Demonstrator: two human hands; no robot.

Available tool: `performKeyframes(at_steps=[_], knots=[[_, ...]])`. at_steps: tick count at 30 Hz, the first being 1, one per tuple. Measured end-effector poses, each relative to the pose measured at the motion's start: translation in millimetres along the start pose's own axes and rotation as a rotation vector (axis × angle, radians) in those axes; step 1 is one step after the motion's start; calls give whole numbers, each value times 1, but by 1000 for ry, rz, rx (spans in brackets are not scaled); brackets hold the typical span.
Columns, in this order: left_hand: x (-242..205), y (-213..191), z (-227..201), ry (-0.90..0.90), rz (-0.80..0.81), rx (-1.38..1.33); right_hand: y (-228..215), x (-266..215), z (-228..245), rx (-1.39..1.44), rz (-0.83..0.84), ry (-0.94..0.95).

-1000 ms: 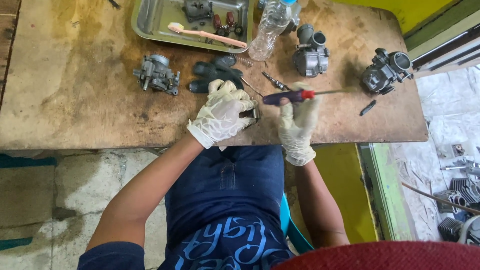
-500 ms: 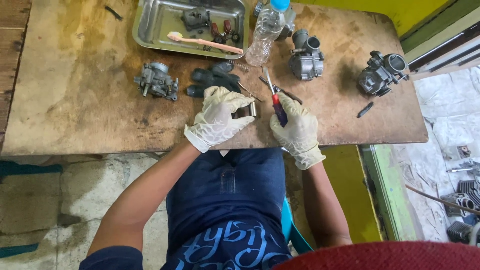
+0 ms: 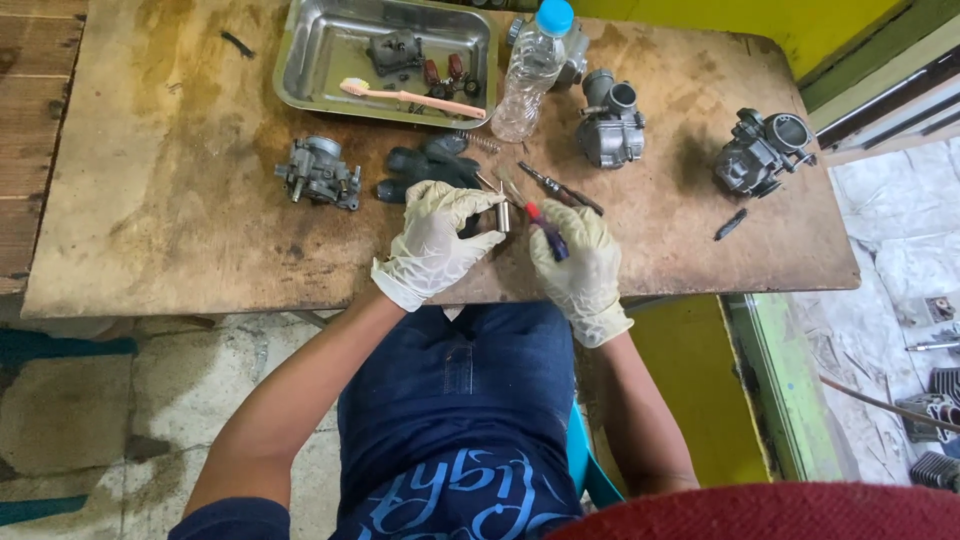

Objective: The person cleans a cylindrical metal part with a toothbrush, then uses a screwdriver to remove a spring and pin from a carburetor body. They wipe the parts with a cloth and place them on the workbench.

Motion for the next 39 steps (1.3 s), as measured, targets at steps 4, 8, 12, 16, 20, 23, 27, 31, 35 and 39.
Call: performKeyframes(at_steps=[4,8,12,16,20,23,27,31,35,39], knots=[[3,-9,-10,15,-24,-15,-5,-1,18,8,-57,-70],[5,-32,-15,21,-171,-95,12,0,15,-166,90,-163],[10,-67,-11,-70,-302,-302,-1,16,19,-189,129,-161],[8,-86,1,-135,-378,-410,7,12,-7,-168,148,-116],[-2,-102,5,-102,-511,-473,19,20,-16,-187,145,-140],[-8,-111,-8,-93,-530,-527,32,33,-11,-211,168,-179],[-10,-127,-30,-64,-536,-505,73,51,-10,-211,230,-238],[-14,-143,-25,-53,-559,-511,101,77,6,-353,187,-361],[-20,-160,-20,-19,-619,-615,128,84,13,-495,142,-450],[-25,-183,-16,6,-669,-618,151,85,11,-557,147,-507]])
Point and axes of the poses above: each hand's wrist, its own x-axis towards the middle knuckle, its own y-axis out of the palm, z = x × y, the point moved 10 cm from there along x, towards the middle knuckle, and after that the axes turned 2 degrees about z, right-handed, at the moved point
